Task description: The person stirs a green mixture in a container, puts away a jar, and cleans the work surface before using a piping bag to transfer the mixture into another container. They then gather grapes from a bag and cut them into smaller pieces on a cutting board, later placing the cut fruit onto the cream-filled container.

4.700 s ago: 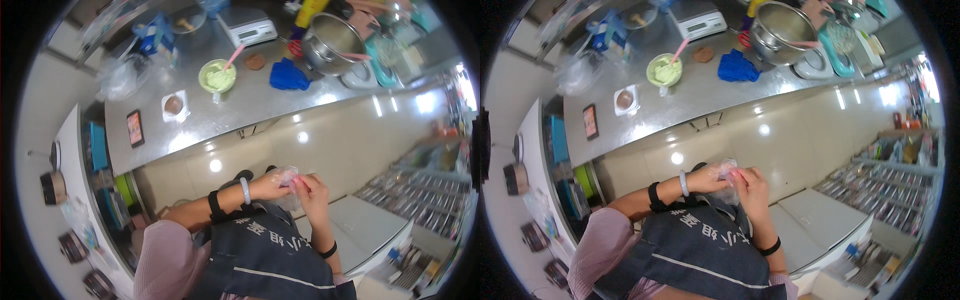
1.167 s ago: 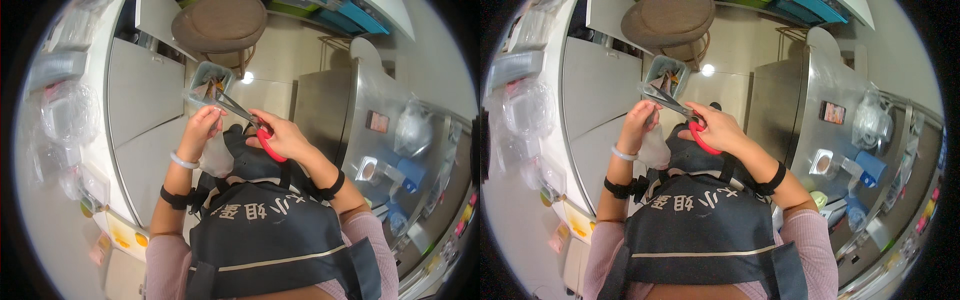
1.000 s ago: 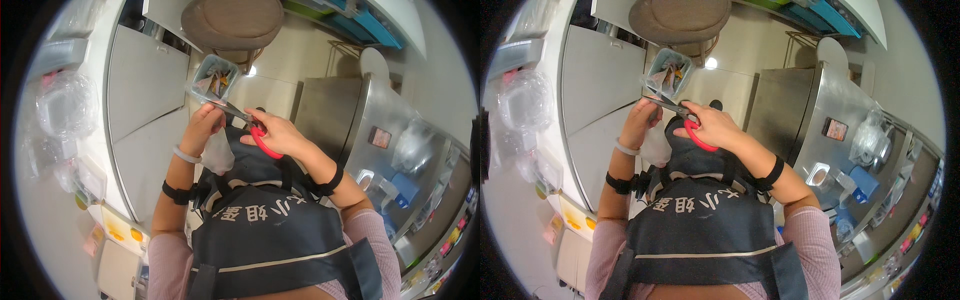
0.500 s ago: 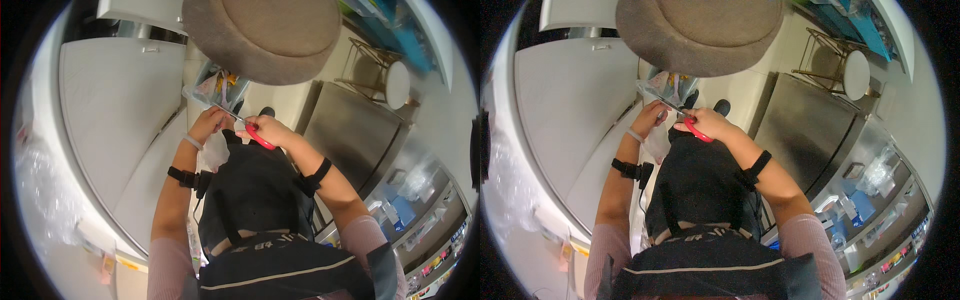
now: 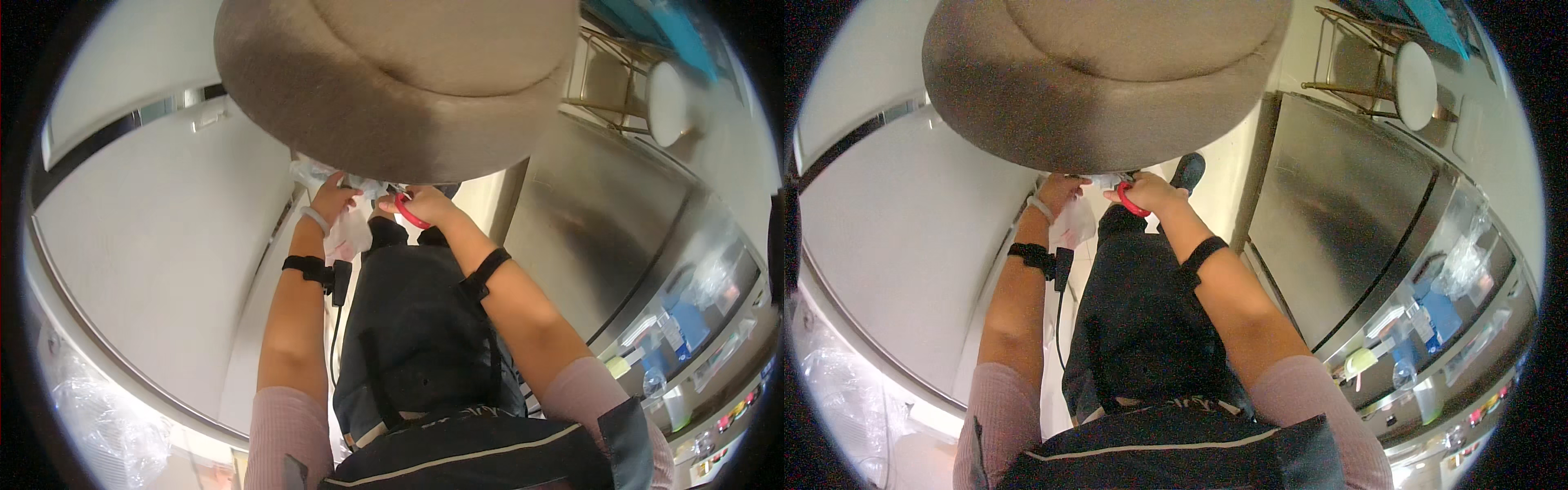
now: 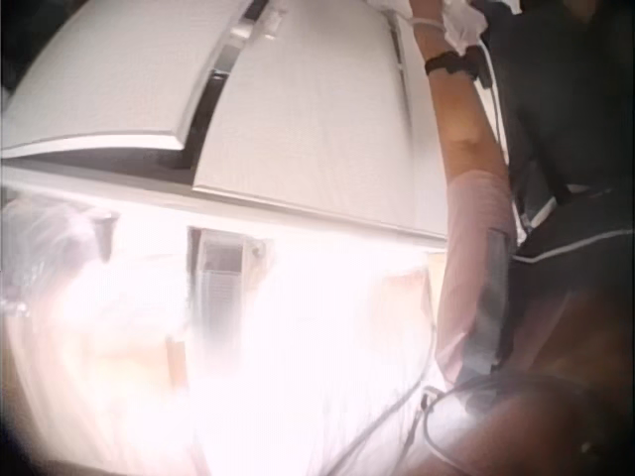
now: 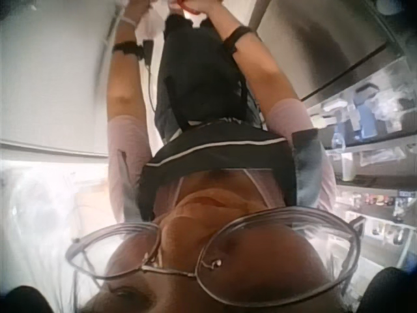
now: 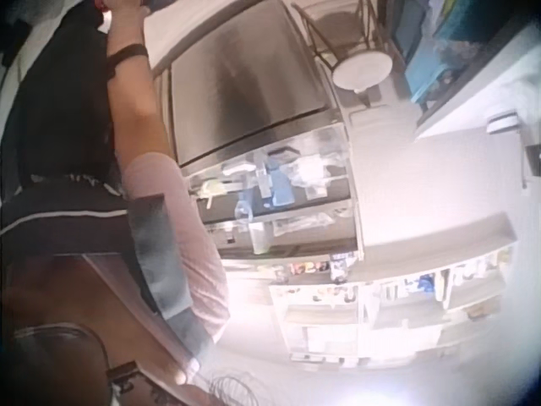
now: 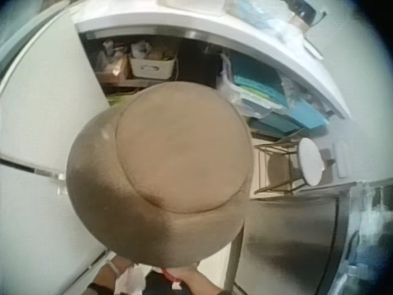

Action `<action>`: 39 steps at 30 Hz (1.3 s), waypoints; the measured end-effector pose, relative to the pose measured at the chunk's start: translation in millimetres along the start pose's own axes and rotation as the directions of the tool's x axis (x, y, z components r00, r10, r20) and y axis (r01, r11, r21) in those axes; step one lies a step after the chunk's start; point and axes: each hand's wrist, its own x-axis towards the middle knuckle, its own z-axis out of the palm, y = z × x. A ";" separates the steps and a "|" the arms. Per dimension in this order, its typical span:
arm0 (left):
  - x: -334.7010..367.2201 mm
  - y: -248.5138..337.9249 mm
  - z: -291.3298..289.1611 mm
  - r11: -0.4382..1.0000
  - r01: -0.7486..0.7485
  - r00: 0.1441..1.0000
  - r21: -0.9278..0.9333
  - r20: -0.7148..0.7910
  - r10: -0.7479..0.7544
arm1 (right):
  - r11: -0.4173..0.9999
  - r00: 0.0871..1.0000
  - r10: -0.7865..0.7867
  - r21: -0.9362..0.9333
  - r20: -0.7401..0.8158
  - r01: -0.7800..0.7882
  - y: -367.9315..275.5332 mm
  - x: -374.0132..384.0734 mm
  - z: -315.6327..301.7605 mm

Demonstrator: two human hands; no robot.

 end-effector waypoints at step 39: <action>-348.9 68.8 502.1 0.903 -0.409 0.598 0.130 0.786 0.157 | -0.036 -0.102 0.992 0.950 0.071 0.309 586.7 -433.2 343.4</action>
